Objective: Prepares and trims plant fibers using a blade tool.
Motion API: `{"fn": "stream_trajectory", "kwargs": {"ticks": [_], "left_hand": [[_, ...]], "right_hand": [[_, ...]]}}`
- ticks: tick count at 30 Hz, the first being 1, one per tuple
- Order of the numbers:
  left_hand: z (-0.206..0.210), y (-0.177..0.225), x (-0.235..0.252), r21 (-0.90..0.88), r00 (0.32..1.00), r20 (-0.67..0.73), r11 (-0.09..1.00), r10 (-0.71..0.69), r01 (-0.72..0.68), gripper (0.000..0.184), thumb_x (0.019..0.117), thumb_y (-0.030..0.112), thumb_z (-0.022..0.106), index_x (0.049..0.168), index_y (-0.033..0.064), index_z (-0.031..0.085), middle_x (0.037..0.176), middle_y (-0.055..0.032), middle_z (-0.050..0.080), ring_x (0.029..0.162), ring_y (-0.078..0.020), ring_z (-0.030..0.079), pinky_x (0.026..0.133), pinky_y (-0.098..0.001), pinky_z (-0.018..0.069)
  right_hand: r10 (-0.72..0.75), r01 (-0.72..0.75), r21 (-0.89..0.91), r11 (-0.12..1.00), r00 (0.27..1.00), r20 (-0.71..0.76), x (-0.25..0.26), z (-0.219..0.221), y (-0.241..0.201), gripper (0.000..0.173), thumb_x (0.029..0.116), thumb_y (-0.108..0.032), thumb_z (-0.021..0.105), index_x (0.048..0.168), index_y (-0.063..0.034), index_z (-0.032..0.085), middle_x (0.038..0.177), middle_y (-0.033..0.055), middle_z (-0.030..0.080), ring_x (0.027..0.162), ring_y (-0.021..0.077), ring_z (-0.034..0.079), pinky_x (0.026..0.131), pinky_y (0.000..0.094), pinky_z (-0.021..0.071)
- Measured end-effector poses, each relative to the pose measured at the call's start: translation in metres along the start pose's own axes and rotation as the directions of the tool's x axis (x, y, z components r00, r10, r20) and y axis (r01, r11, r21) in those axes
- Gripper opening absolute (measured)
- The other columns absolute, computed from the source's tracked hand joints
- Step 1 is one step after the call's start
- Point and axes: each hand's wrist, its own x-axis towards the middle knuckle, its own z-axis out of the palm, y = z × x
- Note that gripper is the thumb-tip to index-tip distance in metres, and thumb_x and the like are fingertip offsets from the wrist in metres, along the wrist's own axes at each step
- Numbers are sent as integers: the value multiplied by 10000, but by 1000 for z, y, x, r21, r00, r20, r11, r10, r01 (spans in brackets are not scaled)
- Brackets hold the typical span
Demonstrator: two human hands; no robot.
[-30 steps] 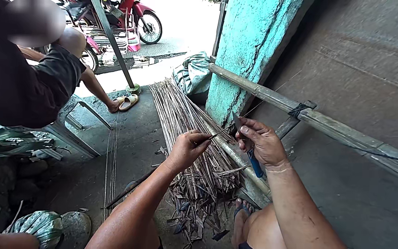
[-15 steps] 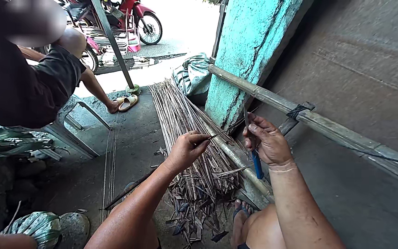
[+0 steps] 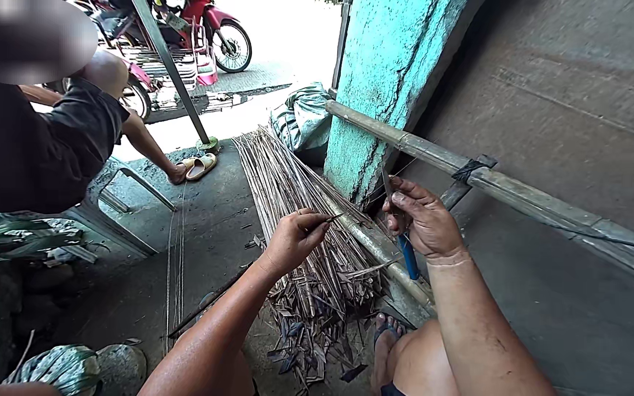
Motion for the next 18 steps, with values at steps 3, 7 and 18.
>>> {"fn": "stream_trajectory", "kwargs": {"ticks": [3,7,18], "left_hand": [[-1,0,0,2,1000,1,1000,-14,14,231,1018,167,583,1088,49,769,915,-3,701,728,14,599,675,-157,506],[1,0,0,-12,999,-17,999,-37,37,228,1017,177,592,1100,54,766,923,-4,703,744,10,615,689,-159,519],[-8,4,2,-208,986,68,964,-153,164,278,956,194,721,1187,38,724,975,-17,732,817,-59,689,769,-241,596]], "right_hand": [[-87,91,41,995,992,-86,3,-5,0,311,1066,-77,437,1304,-75,635,830,76,706,543,103,631,496,233,564],[-205,220,68,973,963,-172,4,-3,3,345,1083,-90,399,1377,-109,577,853,61,711,557,113,648,517,247,582],[25,-34,39,999,978,206,-4,41,30,259,1044,-54,510,1259,-14,650,845,116,718,555,113,639,526,249,576]]}}
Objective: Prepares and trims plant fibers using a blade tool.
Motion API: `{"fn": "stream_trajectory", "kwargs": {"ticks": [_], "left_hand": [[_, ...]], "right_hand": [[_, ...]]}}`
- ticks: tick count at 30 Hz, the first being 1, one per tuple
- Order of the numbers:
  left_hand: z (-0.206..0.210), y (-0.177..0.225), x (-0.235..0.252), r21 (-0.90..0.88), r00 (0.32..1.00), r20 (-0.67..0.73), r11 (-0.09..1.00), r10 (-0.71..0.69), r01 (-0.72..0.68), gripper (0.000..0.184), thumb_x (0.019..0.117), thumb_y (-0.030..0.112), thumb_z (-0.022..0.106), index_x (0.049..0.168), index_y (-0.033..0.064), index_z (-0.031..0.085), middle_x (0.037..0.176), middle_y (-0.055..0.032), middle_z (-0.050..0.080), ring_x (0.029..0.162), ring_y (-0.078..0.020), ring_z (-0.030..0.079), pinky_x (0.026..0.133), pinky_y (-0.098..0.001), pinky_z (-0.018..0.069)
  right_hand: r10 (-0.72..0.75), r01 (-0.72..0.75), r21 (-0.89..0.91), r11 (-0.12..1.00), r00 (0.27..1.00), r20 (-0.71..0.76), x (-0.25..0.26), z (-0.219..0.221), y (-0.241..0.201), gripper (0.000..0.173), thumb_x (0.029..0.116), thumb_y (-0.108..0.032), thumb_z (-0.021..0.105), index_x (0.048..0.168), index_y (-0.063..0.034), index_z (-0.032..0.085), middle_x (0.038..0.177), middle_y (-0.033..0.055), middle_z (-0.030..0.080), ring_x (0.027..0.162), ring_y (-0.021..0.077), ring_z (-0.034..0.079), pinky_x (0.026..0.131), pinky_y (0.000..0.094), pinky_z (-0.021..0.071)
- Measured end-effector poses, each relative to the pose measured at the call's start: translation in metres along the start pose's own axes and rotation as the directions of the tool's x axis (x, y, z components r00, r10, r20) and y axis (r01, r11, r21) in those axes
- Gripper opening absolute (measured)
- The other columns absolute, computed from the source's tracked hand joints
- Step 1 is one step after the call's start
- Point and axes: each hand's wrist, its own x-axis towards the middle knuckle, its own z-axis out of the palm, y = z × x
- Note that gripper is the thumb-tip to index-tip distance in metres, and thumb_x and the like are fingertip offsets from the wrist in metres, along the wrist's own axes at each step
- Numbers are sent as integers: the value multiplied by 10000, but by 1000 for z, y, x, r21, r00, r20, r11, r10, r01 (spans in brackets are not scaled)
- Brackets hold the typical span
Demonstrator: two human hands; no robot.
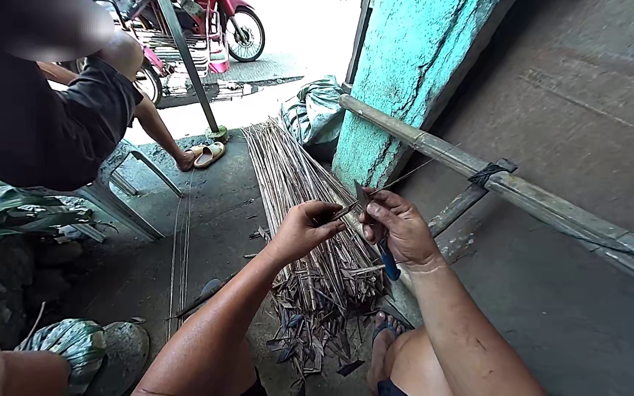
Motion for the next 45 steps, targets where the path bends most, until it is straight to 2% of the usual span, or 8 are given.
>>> {"fn": "stream_trajectory", "kwargs": {"ticks": [4,8,11,16,29,35,40,45], "left_hand": [[-20,-9,1,-95,972,200,985,-122,143,297,1080,208,488,1176,27,702,901,3,717,771,-59,679,750,-246,587],[-21,-9,1,-149,974,174,974,-142,168,215,1057,168,544,1008,24,694,816,-11,690,730,-87,673,725,-262,588],[-23,-6,2,-211,978,149,961,-147,176,194,1047,159,561,975,19,675,791,-35,689,704,-110,671,690,-268,584],[-21,-1,2,-274,970,208,945,-125,180,171,1016,121,579,940,12,687,774,-37,695,681,-104,667,662,-259,580],[-25,1,4,-355,929,363,912,-67,205,215,1039,164,552,894,63,673,726,8,651,623,-65,614,604,-226,533],[-24,2,3,-347,937,343,918,-67,193,218,1038,163,557,897,48,676,728,-5,648,621,-71,610,600,-229,529],[-23,5,-2,-277,944,326,949,-51,147,224,1053,183,551,942,50,692,738,11,656,626,-59,613,596,-220,528],[-12,8,-5,-175,995,102,985,9,8,247,1067,149,508,1161,9,689,822,8,680,633,-34,598,602,-193,522]], "right_hand": [[-77,79,37,996,995,-65,7,-11,-7,268,1043,-71,496,1253,-48,660,828,105,717,541,110,637,514,248,574],[-31,31,0,1000,999,-27,8,-10,-1,236,1045,-85,495,1218,-42,649,815,102,711,542,121,642,516,257,580],[68,-62,-69,996,994,91,4,1,9,154,1030,-78,536,1072,-5,665,786,67,719,559,119,663,515,260,584],[176,-155,-115,981,963,206,1,13,19,125,1022,-92,588,1048,3,664,779,52,718,567,112,669,499,247,574],[-7,85,-237,968,950,312,6,-21,14,107,1005,-119,655,1033,-32,711,830,9,739,651,82,689,597,243,602],[-144,193,-243,950,968,208,6,-22,16,117,1016,-127,636,1039,-44,715,830,25,731,657,101,687,610,270,609],[-351,350,-170,921,936,23,7,-39,-7,157,1059,-211,568,1095,-170,714,829,0,721,624,89,674,599,263,608],[-158,163,-94,982,986,56,0,-17,-6,201,1038,-108,565,1220,-103,651,876,71,745,624,132,700,558,280,613]]}}
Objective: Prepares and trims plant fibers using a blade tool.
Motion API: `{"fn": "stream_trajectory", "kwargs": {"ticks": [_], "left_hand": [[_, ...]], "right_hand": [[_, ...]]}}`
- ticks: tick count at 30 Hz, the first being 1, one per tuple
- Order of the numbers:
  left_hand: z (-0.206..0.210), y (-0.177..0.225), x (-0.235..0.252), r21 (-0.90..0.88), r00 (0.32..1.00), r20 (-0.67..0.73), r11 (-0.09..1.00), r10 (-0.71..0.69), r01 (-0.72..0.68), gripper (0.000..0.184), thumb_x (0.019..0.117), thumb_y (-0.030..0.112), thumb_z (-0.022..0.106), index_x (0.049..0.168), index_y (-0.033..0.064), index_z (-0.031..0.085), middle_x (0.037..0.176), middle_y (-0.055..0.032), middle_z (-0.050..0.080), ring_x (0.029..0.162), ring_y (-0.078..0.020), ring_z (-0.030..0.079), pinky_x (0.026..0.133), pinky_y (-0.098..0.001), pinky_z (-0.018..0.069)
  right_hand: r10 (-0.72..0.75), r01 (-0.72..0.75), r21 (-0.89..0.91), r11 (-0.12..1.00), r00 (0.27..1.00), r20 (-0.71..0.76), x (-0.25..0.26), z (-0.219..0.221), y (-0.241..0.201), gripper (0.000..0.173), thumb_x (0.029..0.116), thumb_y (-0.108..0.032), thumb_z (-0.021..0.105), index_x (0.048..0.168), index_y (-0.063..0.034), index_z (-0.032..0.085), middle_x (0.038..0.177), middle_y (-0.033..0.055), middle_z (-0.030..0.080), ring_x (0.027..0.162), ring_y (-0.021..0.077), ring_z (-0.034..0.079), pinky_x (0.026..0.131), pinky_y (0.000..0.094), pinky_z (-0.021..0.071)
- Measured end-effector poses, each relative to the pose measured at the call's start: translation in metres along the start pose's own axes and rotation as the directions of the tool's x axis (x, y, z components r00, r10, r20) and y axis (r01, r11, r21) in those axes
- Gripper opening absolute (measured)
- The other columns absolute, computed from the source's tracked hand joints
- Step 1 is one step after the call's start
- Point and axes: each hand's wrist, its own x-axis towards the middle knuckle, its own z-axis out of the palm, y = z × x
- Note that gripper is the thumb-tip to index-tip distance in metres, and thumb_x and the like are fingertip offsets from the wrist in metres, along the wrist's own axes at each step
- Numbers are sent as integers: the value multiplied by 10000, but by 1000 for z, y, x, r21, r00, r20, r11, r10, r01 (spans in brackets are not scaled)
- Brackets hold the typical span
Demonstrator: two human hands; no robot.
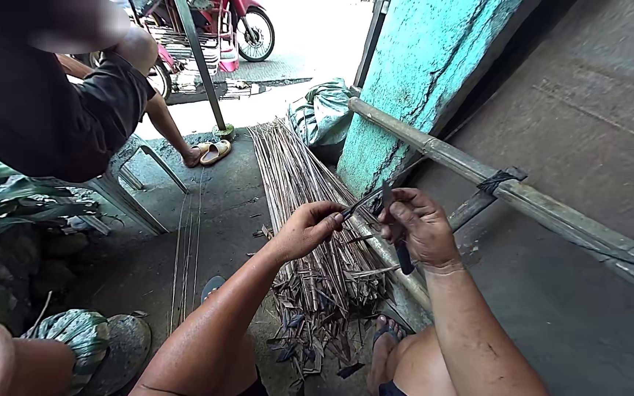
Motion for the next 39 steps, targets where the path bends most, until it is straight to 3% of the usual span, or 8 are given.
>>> {"fn": "stream_trajectory", "kwargs": {"ticks": [3,11,15,21,30,39], "left_hand": [[4,-2,1,65,996,-72,997,49,-45,272,1071,143,494,1213,11,685,849,-5,693,635,-34,592,607,-193,519],[8,-8,1,246,979,-77,955,188,-164,187,1017,161,625,1058,17,738,902,-14,665,783,-47,621,723,-218,543],[7,-4,-1,283,983,-56,947,176,-153,207,1037,164,593,1032,26,748,874,4,651,738,-25,589,671,-191,507],[7,1,-1,224,986,-93,968,141,-118,199,1019,154,628,1115,30,751,922,-15,675,781,-44,631,710,-208,550],[4,7,-2,182,994,-48,979,96,-86,230,1035,179,603,1144,43,753,923,8,692,723,-8,596,665,-180,512],[2,5,-3,194,996,-17,977,88,-83,248,1054,189,566,1136,41,748,903,15,682,707,3,581,654,-170,499]], "right_hand": [[116,-116,10,993,992,47,-3,15,8,278,1036,-69,556,1308,-60,616,860,85,740,598,126,687,527,261,597],[254,-267,91,959,958,134,-4,24,9,191,1012,-43,601,1180,24,664,829,97,735,583,128,682,502,248,584],[213,-225,59,973,964,161,-2,18,8,205,1014,-43,602,1194,23,674,828,97,734,578,120,675,500,241,577],[178,-182,15,983,976,128,-3,14,8,222,1020,-44,595,1214,20,683,851,98,747,601,118,686,527,243,590],[0,5,-59,998,997,82,-2,14,11,252,1022,-28,587,1253,9,681,892,91,751,628,116,691,563,247,605],[-154,153,-11,988,985,-83,4,-3,-4,264,1054,-107,561,1280,-92,697,865,93,746,597,125,680,566,267,607]]}}
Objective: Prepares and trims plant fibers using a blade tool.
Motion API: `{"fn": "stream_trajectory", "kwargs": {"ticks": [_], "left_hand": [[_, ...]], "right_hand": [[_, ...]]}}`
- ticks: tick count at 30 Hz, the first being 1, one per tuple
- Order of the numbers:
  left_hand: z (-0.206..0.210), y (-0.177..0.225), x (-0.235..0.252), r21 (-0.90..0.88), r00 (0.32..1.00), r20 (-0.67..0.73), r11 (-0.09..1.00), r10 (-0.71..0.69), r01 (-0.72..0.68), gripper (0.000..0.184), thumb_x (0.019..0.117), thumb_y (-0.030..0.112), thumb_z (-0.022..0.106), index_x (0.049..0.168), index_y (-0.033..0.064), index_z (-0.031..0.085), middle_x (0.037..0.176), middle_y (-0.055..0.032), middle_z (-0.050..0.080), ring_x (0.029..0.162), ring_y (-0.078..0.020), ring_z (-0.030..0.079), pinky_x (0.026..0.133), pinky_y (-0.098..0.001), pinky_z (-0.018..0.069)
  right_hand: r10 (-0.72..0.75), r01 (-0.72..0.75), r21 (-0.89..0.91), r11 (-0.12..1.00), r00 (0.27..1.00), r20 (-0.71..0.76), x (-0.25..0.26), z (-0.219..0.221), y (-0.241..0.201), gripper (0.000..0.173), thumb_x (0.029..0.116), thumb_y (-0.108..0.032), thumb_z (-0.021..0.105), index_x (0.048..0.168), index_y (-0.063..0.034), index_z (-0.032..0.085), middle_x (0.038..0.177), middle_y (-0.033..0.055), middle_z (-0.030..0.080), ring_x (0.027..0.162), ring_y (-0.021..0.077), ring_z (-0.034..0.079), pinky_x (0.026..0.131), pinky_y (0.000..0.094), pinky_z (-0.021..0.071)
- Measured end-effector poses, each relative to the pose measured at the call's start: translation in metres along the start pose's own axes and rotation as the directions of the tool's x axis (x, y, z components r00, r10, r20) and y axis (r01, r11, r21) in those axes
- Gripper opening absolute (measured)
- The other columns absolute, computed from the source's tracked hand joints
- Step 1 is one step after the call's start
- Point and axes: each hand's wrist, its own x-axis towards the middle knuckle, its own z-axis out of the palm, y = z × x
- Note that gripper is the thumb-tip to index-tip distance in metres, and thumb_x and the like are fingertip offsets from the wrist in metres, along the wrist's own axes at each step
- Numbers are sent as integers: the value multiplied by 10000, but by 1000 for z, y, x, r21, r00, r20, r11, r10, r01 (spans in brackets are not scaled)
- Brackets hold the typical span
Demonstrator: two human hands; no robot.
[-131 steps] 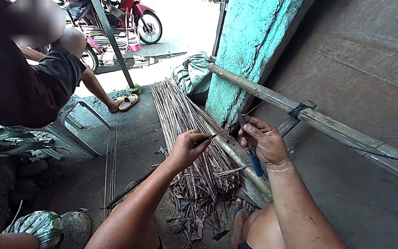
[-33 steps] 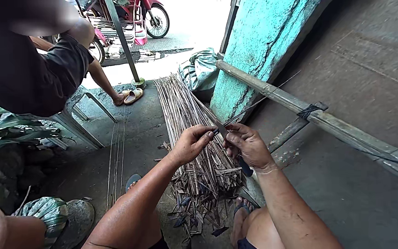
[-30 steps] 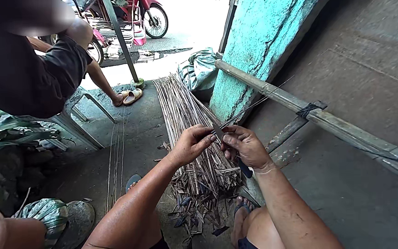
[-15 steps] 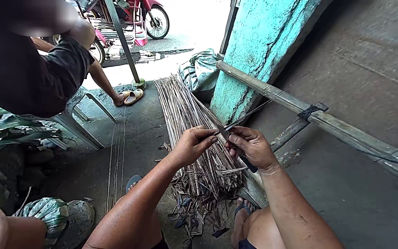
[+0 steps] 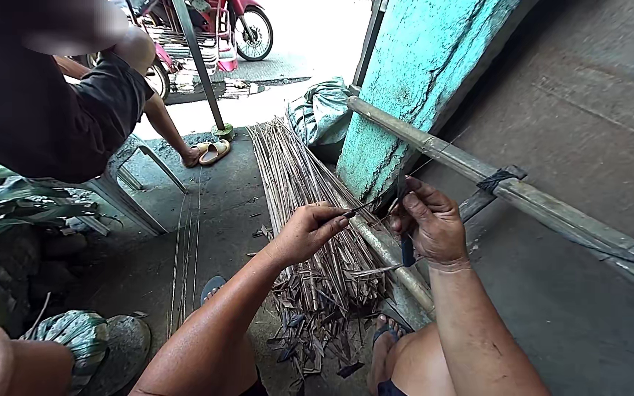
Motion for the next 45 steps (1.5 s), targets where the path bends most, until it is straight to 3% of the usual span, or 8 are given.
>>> {"fn": "stream_trajectory", "kwargs": {"ticks": [4,6,11,17,20,23,30,45], "left_hand": [[0,0,1,11,1000,-5,1000,0,0,288,1078,177,489,1117,37,738,881,28,667,681,14,554,632,-159,476],[0,1,3,-19,1000,2,1000,-17,17,304,1085,173,464,1120,29,730,859,30,670,653,12,555,613,-161,481],[1,0,4,-60,997,48,997,-53,56,308,1093,166,447,1086,26,721,797,48,672,590,26,529,555,-151,453],[3,2,5,-86,998,41,995,-43,47,279,1083,168,490,1116,32,731,793,46,660,601,18,529,559,-153,451],[2,1,5,-67,998,17,996,-59,60,231,1054,172,563,1100,34,742,842,26,694,633,5,574,588,-165,493],[2,2,3,-74,996,-18,994,-86,84,195,1018,166,636,1098,30,750,865,9,711,676,-26,632,640,-197,555],[5,2,4,-41,991,-108,997,-76,72,160,980,148,692,1075,41,763,886,0,732,707,-40,662,668,-209,577],[5,8,3,-61,994,-69,995,-79,75,176,992,156,679,1096,40,760,893,13,735,687,-18,642,636,-190,552]], "right_hand": [[39,-38,41,998,999,-16,-3,5,3,285,1056,-98,543,1306,-99,680,866,97,736,590,130,671,557,272,602],[133,-134,4,991,988,81,-7,6,4,316,1047,-99,552,1348,-118,647,868,78,738,605,123,678,559,269,603],[326,-324,-46,945,922,208,-13,19,4,304,1035,-53,558,1322,16,629,895,88,738,619,123,688,527,249,596],[249,-248,-30,968,957,151,-11,13,1,281,1025,-33,572,1288,-6,665,852,108,742,601,130,687,526,252,596],[166,-164,-55,985,986,29,-7,10,-1,258,1037,-57,560,1256,-16,691,840,103,738,580,124,672,532,263,599],[125,-129,-58,990,990,-64,-2,3,-6,299,1058,-76,518,1319,-42,660,849,104,737,579,124,671,534,263,598],[373,-360,-109,927,917,140,-13,26,-2,296,1044,-69,544,1311,28,631,880,95,731,605,132,678,519,260,591],[220,-216,-44,975,971,96,-9,17,-1,265,1031,-38,566,1265,8,682,857,108,740,593,125,680,530,255,599]]}}
